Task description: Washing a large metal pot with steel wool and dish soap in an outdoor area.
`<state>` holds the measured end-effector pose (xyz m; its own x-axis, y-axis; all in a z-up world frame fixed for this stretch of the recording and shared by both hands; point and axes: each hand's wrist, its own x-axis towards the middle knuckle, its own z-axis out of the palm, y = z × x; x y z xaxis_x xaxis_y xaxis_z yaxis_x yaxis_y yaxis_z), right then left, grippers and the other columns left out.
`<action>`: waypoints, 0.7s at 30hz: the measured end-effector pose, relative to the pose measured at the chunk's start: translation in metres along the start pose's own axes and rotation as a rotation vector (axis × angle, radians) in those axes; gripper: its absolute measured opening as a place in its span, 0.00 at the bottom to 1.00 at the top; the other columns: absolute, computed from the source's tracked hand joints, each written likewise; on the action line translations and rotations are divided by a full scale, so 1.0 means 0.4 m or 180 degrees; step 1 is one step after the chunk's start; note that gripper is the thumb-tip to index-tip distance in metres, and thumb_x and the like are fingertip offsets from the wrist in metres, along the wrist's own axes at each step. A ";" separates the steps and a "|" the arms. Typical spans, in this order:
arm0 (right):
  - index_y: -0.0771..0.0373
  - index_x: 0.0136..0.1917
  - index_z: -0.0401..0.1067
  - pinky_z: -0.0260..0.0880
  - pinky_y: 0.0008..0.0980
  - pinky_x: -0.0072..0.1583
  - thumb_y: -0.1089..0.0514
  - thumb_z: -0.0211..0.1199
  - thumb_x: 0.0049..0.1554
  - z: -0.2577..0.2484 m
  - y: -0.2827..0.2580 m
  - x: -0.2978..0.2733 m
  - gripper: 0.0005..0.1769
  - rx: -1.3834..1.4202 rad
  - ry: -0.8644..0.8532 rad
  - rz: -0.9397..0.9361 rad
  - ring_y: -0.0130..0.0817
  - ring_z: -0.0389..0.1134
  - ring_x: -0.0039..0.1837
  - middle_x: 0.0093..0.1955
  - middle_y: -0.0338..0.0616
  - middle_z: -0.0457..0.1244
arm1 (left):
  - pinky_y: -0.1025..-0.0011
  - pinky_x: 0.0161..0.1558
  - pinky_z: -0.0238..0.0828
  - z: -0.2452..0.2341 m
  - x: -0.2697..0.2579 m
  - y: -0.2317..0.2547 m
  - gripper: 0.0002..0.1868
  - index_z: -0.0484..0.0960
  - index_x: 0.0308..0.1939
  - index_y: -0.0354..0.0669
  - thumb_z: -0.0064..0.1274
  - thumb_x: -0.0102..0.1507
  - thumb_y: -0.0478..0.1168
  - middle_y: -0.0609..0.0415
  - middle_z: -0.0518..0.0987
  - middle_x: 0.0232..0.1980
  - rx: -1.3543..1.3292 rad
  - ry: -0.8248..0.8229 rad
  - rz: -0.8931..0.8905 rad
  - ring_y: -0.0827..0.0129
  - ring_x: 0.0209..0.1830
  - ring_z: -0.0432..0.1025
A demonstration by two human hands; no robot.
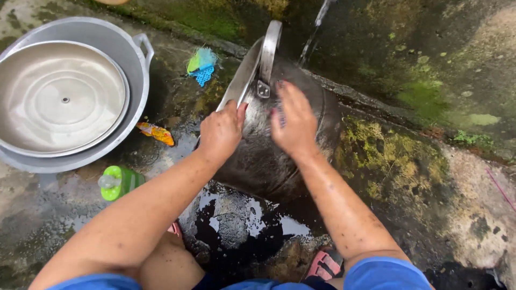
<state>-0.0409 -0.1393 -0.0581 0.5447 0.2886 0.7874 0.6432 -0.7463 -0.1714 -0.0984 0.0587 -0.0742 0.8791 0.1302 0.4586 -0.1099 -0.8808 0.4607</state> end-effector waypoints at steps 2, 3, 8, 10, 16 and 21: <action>0.64 0.59 0.78 0.68 0.44 0.67 0.54 0.54 0.59 0.004 0.147 0.039 0.21 0.0135 -0.0563 0.1136 0.56 0.72 0.61 0.58 0.59 0.70 | 0.46 0.27 0.71 0.008 -0.022 -0.010 0.20 0.75 0.35 0.39 0.45 0.73 0.50 0.37 0.79 0.25 -0.0014 0.0013 0.0084 0.39 0.25 0.76; 0.57 0.58 0.79 0.68 0.43 0.66 0.51 0.51 0.59 0.008 0.216 0.061 0.21 0.0297 -0.1170 0.2248 0.53 0.72 0.60 0.57 0.55 0.70 | 0.47 0.27 0.71 0.007 -0.035 -0.017 0.20 0.75 0.35 0.39 0.44 0.74 0.50 0.38 0.79 0.25 -0.0021 0.0025 0.0156 0.40 0.24 0.76; 0.64 0.55 0.79 0.66 0.49 0.68 0.45 0.48 0.65 0.137 0.238 0.175 0.25 -0.0151 -0.1985 0.2833 0.59 0.69 0.64 0.59 0.63 0.68 | 0.46 0.27 0.71 -0.015 -0.017 -0.032 0.18 0.76 0.38 0.40 0.43 0.73 0.50 0.39 0.79 0.23 -0.0008 -0.0064 0.0093 0.40 0.23 0.76; 0.65 0.58 0.79 0.65 0.49 0.70 0.48 0.43 0.68 0.118 0.096 0.169 0.26 -0.0114 -0.1912 0.2619 0.59 0.69 0.66 0.61 0.63 0.69 | 0.45 0.27 0.70 -0.014 0.015 -0.028 0.18 0.76 0.38 0.40 0.43 0.72 0.50 0.39 0.79 0.24 0.0014 -0.0040 0.0086 0.39 0.23 0.76; 0.76 0.72 0.64 0.60 0.53 0.72 0.56 0.49 0.67 0.050 0.013 0.053 0.26 0.0103 -0.0455 0.0279 0.59 0.60 0.73 0.71 0.66 0.59 | 0.43 0.29 0.72 0.002 0.052 -0.017 0.21 0.78 0.37 0.40 0.41 0.74 0.52 0.36 0.80 0.26 -0.0012 -0.0215 -0.0077 0.37 0.26 0.76; 0.64 0.65 0.72 0.64 0.52 0.67 0.51 0.50 0.67 0.079 0.097 0.150 0.21 -0.0192 -0.1143 0.2395 0.53 0.66 0.66 0.64 0.59 0.65 | 0.43 0.35 0.72 -0.004 0.052 0.031 0.25 0.81 0.36 0.37 0.39 0.73 0.54 0.33 0.80 0.30 -0.0440 -0.0358 -0.0301 0.35 0.31 0.76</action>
<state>0.0337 -0.1318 -0.0361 0.9623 -0.1337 0.2369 0.0147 -0.8441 -0.5360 -0.0821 0.0513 -0.0578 0.9339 0.1510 0.3241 -0.0801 -0.7951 0.6012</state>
